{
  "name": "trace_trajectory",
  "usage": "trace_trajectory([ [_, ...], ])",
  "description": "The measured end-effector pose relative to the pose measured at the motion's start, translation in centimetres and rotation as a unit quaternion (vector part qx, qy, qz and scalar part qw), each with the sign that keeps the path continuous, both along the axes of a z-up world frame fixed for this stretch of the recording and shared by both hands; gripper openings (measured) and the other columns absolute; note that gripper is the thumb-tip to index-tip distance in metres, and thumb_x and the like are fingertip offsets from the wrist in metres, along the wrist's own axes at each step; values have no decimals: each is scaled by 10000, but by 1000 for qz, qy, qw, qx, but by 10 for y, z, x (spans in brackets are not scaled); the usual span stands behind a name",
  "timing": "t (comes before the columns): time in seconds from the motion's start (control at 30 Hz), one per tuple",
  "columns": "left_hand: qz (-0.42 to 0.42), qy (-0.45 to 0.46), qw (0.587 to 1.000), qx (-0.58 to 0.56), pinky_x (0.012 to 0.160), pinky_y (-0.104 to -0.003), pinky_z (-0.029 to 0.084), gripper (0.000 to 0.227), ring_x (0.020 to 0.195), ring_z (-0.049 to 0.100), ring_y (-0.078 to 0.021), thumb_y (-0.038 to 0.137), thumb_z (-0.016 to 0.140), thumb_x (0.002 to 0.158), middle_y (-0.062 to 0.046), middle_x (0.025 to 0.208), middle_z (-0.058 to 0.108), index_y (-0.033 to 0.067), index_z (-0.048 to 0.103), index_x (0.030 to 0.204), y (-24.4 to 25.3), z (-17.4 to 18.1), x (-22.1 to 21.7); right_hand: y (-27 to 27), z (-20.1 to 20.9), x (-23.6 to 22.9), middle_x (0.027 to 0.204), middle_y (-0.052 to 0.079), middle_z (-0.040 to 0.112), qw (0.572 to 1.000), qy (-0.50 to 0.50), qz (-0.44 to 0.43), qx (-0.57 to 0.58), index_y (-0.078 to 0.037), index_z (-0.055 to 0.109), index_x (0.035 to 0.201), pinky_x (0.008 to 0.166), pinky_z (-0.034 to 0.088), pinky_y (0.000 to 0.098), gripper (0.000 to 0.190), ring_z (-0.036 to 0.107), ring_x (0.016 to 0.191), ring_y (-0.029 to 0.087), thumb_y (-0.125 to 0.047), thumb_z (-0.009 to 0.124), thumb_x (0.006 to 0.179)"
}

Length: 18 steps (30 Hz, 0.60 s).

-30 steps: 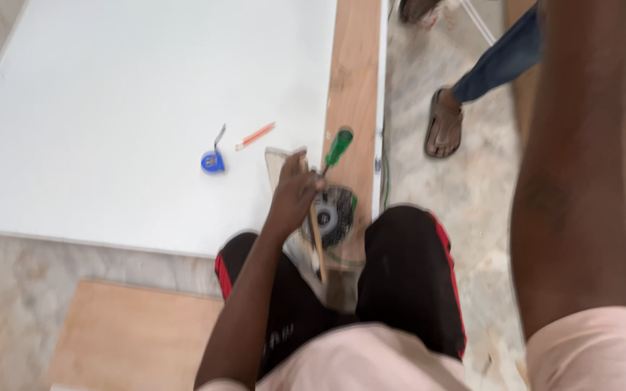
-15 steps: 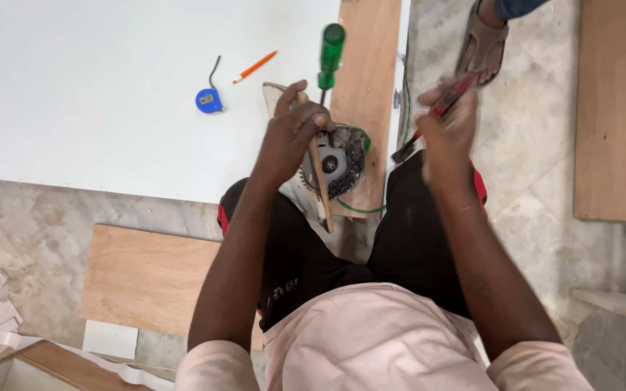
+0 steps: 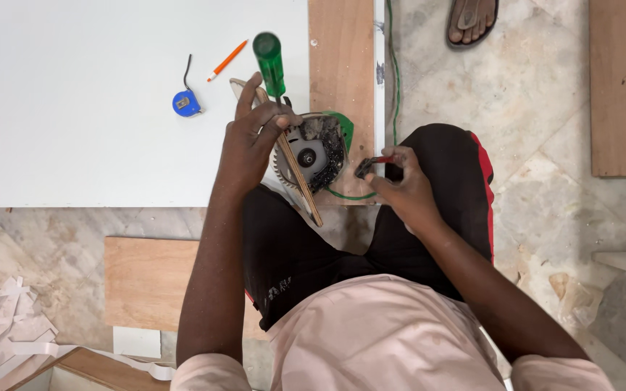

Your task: The person adjusts a circular saw mounted on a wooden base, using a screwdriver and pliers to tighten or loosen components on the saw's blade assembly. The person sits on the floor while performing the repair.

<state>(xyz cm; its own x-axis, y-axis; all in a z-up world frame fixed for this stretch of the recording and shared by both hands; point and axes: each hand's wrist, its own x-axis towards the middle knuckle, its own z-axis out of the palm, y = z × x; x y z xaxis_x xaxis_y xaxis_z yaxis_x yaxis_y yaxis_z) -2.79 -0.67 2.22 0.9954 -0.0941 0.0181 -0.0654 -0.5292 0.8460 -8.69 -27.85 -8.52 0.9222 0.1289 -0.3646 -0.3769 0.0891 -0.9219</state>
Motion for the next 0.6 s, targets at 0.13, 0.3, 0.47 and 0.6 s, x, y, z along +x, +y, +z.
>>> trace_trajectory([
  [0.13, -20, 8, 1000, -4, 1230, -542, 330, 257, 1615, 150, -327, 313, 661, 1014, -89, 1251, 734, 95, 792, 1051, 3, -1, -1, -21, 19, -6, 1211, 160, 619, 973, 218, 49, 50, -101, 526, 1350, 780, 641, 430, 527, 714, 929, 244, -354, 673, 912],
  [0.3, -40, 8, 999, 13, 1243, -554, 313, 302, 1622, 86, -332, 363, 666, 995, -87, 1252, 756, 99, 796, 1065, 6, -1, -1, -14, 14, -6, 1213, 97, 616, 954, 274, 41, 112, -98, 488, 1312, 790, 642, 485, 480, 727, 936, 313, -354, 624, 928],
  [0.47, -18, 11, 1000, 18, 1225, -561, 290, 278, 1608, 71, -326, 355, 666, 990, -79, 1295, 737, 124, 804, 1062, 1, -2, -3, 6, 7, -4, 1150, 70, 597, 938, 337, 35, 77, -147, 442, 1316, 697, 607, 488, 442, 692, 872, 287, -270, 597, 921],
  [0.6, -8, 1, 1000, 25, 1265, -568, 276, 281, 1622, 58, -320, 352, 642, 1011, -77, 1219, 786, 126, 800, 1065, -3, -5, -6, 10, 14, -15, 1149, 91, 635, 955, 290, 63, 20, -204, 416, 1353, 667, 567, 426, 446, 640, 862, 231, -228, 581, 940],
])
